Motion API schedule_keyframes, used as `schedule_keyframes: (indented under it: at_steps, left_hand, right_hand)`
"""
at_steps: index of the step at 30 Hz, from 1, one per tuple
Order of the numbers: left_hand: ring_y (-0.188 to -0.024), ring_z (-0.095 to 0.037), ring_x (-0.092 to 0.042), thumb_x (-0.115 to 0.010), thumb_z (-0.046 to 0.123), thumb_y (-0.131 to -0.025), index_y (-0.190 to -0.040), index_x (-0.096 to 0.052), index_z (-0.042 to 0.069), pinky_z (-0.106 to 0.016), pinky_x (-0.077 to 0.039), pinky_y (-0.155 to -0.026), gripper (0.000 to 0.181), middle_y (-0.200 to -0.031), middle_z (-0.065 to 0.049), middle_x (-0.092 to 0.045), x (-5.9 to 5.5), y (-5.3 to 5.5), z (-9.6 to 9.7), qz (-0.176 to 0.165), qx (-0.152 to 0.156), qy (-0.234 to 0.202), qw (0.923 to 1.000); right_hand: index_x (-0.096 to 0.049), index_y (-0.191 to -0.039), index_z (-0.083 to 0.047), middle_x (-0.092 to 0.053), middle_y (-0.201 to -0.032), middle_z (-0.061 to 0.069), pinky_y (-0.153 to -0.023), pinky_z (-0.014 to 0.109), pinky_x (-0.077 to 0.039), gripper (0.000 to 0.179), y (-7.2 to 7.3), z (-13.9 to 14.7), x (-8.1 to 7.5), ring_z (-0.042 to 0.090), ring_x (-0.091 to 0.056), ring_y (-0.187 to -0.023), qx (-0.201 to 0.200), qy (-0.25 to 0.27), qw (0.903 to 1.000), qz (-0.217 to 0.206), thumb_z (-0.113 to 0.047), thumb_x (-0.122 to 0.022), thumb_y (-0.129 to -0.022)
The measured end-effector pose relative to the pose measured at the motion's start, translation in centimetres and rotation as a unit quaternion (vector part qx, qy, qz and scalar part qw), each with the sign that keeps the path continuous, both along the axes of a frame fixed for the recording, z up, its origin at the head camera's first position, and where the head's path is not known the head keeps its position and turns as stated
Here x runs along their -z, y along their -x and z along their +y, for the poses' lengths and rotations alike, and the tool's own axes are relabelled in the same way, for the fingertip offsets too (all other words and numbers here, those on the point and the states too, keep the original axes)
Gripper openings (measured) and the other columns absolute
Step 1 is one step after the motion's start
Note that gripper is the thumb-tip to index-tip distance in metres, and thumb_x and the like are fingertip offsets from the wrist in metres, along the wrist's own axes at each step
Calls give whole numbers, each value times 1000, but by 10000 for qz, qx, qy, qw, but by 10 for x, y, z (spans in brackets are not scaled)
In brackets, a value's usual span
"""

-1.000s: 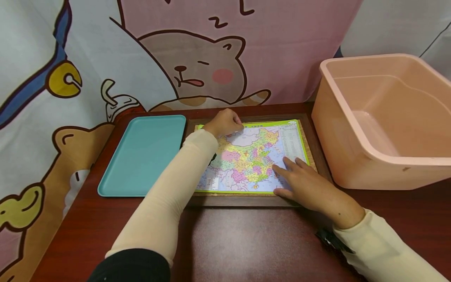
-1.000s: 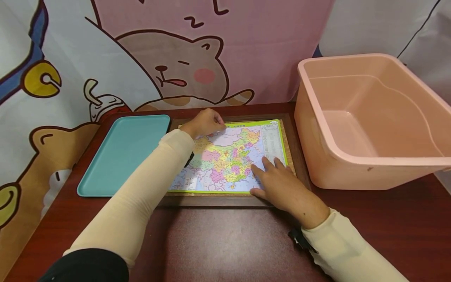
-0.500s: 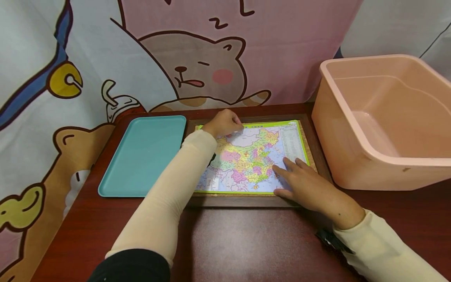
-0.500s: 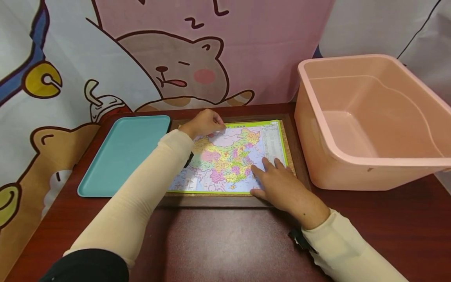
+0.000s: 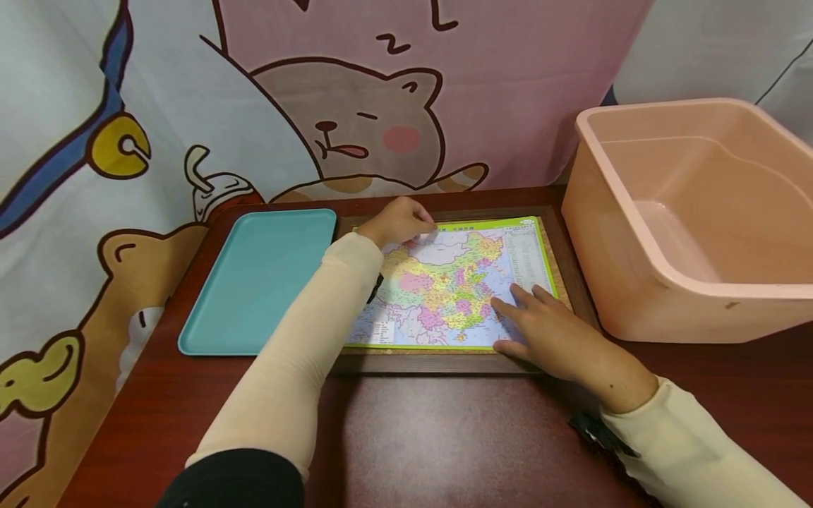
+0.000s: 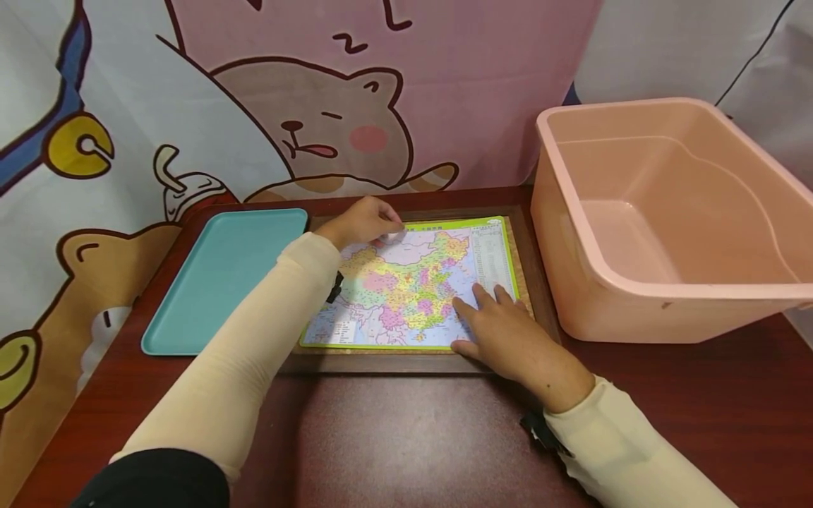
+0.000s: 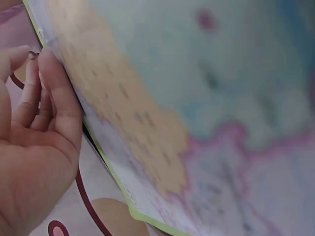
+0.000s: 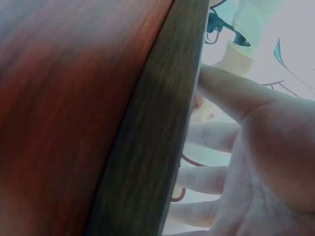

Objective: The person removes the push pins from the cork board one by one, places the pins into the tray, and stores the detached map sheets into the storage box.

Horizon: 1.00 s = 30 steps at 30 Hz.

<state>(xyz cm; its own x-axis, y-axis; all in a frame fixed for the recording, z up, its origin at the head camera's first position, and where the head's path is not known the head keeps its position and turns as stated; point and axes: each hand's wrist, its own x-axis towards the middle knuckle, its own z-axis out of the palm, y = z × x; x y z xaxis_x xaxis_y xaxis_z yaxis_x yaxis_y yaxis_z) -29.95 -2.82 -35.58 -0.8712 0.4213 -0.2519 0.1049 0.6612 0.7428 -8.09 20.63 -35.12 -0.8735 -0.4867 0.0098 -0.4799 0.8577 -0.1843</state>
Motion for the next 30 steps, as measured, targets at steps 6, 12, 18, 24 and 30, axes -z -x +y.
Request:
schedule_keyframes:
  at_steps: [6, 12, 18, 24, 30]
  left_hand:
    - [-84, -17, -58, -71, 27, -94, -98, -72, 10, -28, -59, -71, 18, -98, -7, -63, -1, 1, -4, -181, -52, 129, 9997]
    - [-86, -18, -60, -71, 27, -95, -99, -72, 10, -30, -60, -72, 18, -100, -8, -64, -6, -1, -7, -234, -41, 201, 9995]
    - [-84, -20, -60, -71, 26, -94, -99, -72, 9, -33, -61, -73, 17, -99, -9, -64, -8, -3, -15, -259, -127, 209, 9994]
    - [-82, -19, -61, -71, 25, -94, -102, -72, 8, -31, -60, -73, 19, -97, -10, -64, -9, -4, -21, -305, -70, 153, 9994]
    - [-77, -21, -64, -70, 25, -95, -103, -72, 6, -31, -60, -72, 21, -91, -11, -66, -10, -5, -27, -249, -9, 139, 9996]
  right_hand:
    - [-61, -135, -2, -54, -134, 38, -105, 65, -40, 60, 0, -1, 0, 57, -53, -122, -47, 5, 10000, 34, -39, -74, -89]
    - [-60, -136, -2, -53, -135, 39, -106, 66, -39, 61, 0, -2, 0, 57, -52, -124, -34, 11, 10000, -24, -40, -74, -89]
    - [-60, -135, -2, -53, -134, 39, -104, 67, -40, 62, 1, 0, 1, 58, -52, -122, -88, -21, 10000, 18, -41, -74, -89]
    - [-60, -136, -3, -53, -134, 39, -103, 67, -40, 63, 1, 1, 2, 60, -52, -120, -81, -11, 10000, -6, -42, -75, -88]
    - [-60, -136, -2, -53, -134, 40, -102, 68, -40, 63, 0, 1, 2, 61, -52, -119, -85, 14, 10000, 18, -41, -75, -88]
